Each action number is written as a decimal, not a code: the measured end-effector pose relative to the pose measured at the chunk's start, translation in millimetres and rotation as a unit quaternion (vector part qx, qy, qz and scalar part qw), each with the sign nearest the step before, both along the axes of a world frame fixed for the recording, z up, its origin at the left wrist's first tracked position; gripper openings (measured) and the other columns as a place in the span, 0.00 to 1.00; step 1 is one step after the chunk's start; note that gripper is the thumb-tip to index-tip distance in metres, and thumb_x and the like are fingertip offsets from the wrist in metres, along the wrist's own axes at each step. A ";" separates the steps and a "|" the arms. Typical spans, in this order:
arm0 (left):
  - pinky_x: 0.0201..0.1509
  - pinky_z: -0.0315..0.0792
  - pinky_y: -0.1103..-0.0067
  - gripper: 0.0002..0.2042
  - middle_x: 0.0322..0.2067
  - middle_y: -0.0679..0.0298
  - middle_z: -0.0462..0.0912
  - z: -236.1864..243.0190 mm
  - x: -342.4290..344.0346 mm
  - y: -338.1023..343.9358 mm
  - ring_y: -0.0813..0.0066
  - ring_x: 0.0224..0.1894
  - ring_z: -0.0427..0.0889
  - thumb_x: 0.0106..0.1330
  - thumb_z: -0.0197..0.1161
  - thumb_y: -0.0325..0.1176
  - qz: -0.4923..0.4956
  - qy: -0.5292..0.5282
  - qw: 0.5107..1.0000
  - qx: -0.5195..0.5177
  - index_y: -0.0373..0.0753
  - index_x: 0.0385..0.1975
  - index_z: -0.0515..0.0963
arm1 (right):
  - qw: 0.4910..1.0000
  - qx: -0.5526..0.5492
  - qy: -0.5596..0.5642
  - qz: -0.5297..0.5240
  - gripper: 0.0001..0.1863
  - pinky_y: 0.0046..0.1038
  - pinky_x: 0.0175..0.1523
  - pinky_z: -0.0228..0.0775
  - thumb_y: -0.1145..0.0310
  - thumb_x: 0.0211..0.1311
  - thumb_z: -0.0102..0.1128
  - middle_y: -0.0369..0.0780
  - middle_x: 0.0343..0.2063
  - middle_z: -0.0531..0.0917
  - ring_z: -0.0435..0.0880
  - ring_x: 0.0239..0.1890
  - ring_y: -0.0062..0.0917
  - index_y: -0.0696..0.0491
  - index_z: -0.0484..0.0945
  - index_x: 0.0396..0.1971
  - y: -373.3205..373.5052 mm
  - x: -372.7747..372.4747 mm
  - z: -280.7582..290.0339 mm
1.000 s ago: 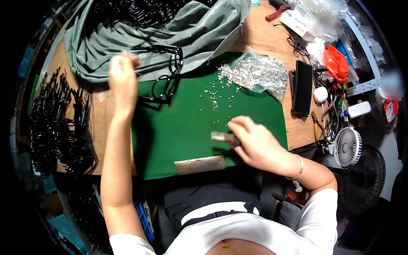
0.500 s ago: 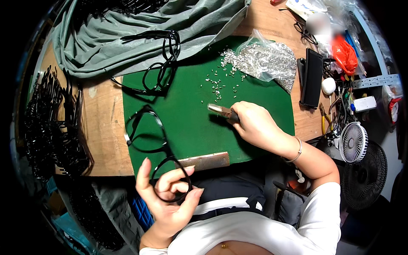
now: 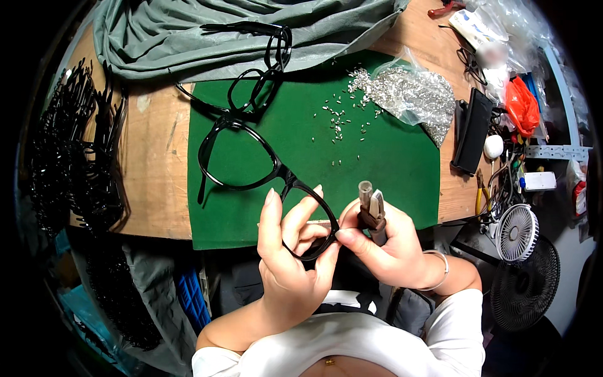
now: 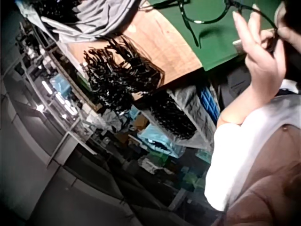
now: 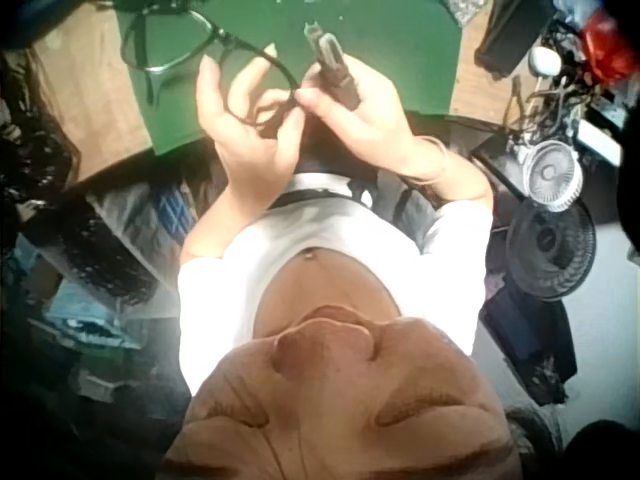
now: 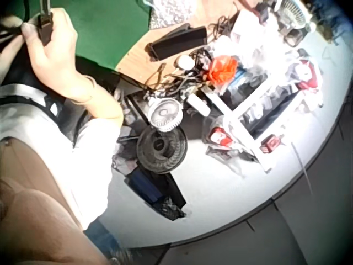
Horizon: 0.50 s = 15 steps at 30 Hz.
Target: The person uses pliers to adjust the arms of multiple black eyeglass frames on a green work mat. They repeatedly pick up frames, bend the temples with pliers, and place them back down, working through a batch of frames.
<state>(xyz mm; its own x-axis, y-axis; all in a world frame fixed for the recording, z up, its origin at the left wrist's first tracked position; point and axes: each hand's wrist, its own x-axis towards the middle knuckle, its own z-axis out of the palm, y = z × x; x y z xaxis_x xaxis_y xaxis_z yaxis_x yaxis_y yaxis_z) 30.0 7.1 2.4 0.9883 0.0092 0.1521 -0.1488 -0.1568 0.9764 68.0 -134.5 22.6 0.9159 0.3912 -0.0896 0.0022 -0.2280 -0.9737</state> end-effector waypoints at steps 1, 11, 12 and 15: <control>0.41 0.71 0.84 0.44 0.51 0.50 0.63 -0.3 -0.4 -0.8 0.78 0.36 0.74 0.47 0.58 0.12 0.003 -0.005 1.000 0.001 0.39 0.59 0.35 | 1.000 0.003 -0.002 -0.005 0.08 0.20 0.30 0.64 0.73 0.52 0.57 0.38 0.23 0.72 0.71 0.25 0.20 0.60 0.70 0.28 1.1 -1.5 -2.1; 0.41 0.71 0.84 0.41 0.49 0.49 0.67 7.6 2.3 6.2 0.77 0.35 0.74 0.48 0.60 0.15 -0.032 0.024 0.999 -0.023 0.35 0.58 0.39 | 0.914 0.131 0.384 0.011 0.12 0.13 0.29 0.56 0.62 0.54 0.58 0.30 0.22 0.70 0.64 0.25 0.09 0.55 0.68 0.28 -2.0 12.8 16.8; 0.39 0.72 0.83 0.40 0.47 0.49 0.69 9.6 4.2 10.0 0.74 0.34 0.76 0.47 0.62 0.16 -0.041 0.031 0.998 -0.032 0.32 0.57 0.41 | 0.910 0.125 0.393 0.025 0.13 0.13 0.30 0.56 0.62 0.54 0.58 0.30 0.22 0.70 0.64 0.25 0.10 0.55 0.68 0.28 -3.7 14.7 18.3; 0.38 0.73 0.83 0.40 0.46 0.52 0.72 17.9 6.7 13.3 0.74 0.34 0.76 0.47 0.62 0.17 -0.056 0.045 0.994 -0.085 0.31 0.57 0.42 | 0.911 0.122 0.388 0.064 0.13 0.14 0.32 0.58 0.62 0.54 0.58 0.30 0.23 0.70 0.65 0.26 0.11 0.55 0.69 0.29 0.0 17.0 25.0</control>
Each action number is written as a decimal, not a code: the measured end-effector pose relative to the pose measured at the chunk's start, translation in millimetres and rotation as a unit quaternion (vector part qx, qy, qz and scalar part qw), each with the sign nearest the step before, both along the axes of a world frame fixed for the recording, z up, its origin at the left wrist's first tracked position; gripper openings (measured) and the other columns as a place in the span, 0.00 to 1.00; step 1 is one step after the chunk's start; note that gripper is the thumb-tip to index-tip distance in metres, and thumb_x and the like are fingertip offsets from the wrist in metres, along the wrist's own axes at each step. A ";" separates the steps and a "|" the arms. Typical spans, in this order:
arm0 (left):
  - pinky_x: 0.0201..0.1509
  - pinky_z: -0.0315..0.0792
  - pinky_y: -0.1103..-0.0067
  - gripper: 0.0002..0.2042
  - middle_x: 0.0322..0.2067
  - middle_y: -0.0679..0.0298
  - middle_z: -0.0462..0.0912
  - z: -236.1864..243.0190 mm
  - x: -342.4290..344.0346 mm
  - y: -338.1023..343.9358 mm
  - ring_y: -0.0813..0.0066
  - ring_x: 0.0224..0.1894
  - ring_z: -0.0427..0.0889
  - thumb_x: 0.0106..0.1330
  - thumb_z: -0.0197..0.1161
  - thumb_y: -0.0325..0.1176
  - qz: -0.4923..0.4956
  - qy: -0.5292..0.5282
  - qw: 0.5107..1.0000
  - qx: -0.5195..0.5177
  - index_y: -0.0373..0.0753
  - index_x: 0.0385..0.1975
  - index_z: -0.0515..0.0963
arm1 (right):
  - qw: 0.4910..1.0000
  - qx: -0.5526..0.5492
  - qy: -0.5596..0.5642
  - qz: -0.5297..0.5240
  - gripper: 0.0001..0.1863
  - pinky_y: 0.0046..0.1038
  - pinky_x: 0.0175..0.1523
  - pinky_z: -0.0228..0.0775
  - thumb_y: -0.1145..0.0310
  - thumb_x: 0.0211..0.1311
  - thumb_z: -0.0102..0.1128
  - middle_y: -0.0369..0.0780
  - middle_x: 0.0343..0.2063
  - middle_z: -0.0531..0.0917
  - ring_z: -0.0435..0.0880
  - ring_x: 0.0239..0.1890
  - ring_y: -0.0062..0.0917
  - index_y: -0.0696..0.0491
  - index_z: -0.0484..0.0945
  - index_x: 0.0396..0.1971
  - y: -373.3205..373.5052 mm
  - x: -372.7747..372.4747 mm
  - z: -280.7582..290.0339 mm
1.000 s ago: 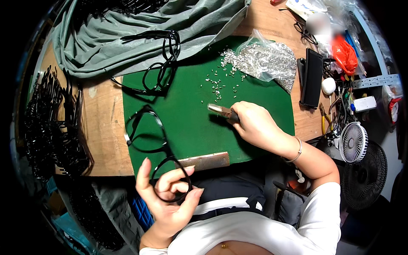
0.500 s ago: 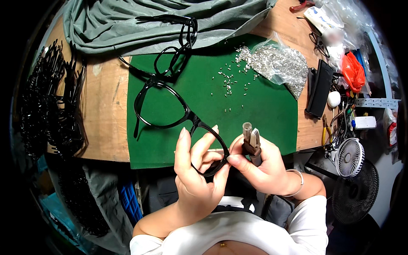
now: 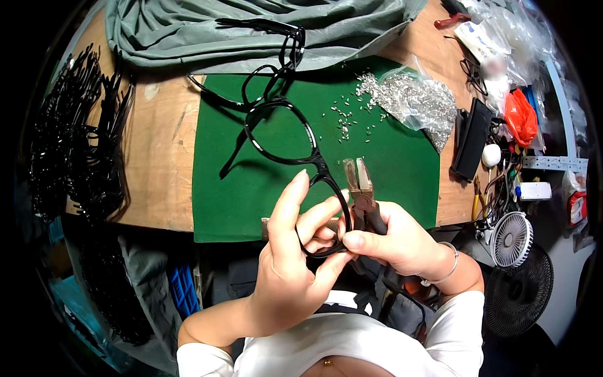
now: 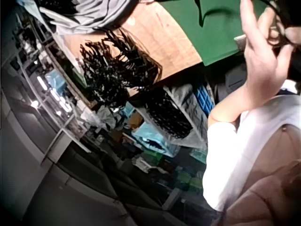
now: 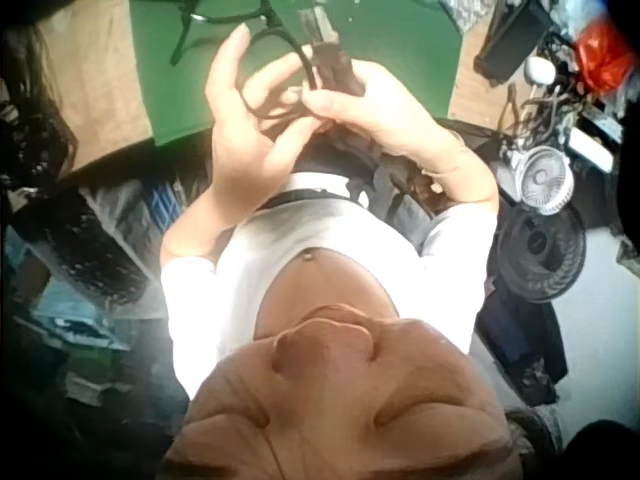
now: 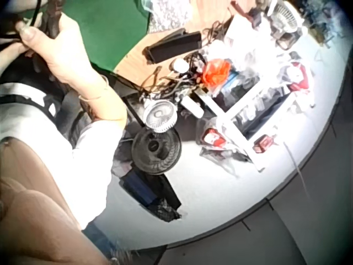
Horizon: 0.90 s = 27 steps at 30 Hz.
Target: The person uses pliers to adjust the arms of multiple black eyeglass frames on a green work mat. They repeatedly pick up frames, bend the temples with pliers, and place them back down, working through a batch of frames.
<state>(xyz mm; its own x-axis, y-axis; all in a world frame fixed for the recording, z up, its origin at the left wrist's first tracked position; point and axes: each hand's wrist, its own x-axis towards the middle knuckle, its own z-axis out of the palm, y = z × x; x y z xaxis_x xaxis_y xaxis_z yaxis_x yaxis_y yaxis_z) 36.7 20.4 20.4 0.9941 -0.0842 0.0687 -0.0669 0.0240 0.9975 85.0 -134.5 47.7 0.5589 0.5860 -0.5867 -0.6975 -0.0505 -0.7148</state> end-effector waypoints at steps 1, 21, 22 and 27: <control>0.38 0.73 0.83 0.40 0.46 0.52 0.72 1.6 -1.3 2.1 0.74 0.34 0.75 0.47 0.62 0.17 -0.005 0.011 1.000 -0.015 0.31 0.57 0.42 | 1.000 0.016 0.003 0.009 0.12 0.15 0.32 0.59 0.62 0.55 0.57 0.31 0.24 0.70 0.65 0.27 0.12 0.55 0.69 0.29 0.6 1.3 2.0; 0.42 0.72 0.80 0.42 0.47 0.53 0.70 16.2 -8.4 17.7 0.76 0.38 0.70 0.48 0.61 0.16 -0.048 0.030 0.996 -0.062 0.33 0.58 0.38 | 0.997 0.014 -0.062 0.038 0.10 0.17 0.37 0.62 0.65 0.56 0.55 0.31 0.26 0.72 0.67 0.30 0.12 0.57 0.69 0.28 11.8 -1.5 20.0; 0.42 0.72 0.80 0.42 0.47 0.52 0.70 15.3 -8.7 18.0 0.75 0.38 0.70 0.48 0.61 0.16 -0.048 0.022 0.998 -0.045 0.33 0.58 0.38 | 0.996 0.008 -0.075 0.042 0.10 0.17 0.37 0.62 0.66 0.57 0.55 0.31 0.27 0.72 0.67 0.31 0.12 0.58 0.69 0.29 11.4 -2.2 19.3; 0.42 0.72 0.80 0.41 0.48 0.52 0.69 14.4 -11.0 17.9 0.74 0.38 0.71 0.48 0.61 0.16 -0.048 0.035 0.996 -0.072 0.34 0.58 0.39 | 0.990 -0.015 -0.127 0.060 0.10 0.17 0.38 0.63 0.67 0.57 0.54 0.32 0.28 0.73 0.67 0.32 0.12 0.58 0.69 0.30 7.4 -7.4 17.2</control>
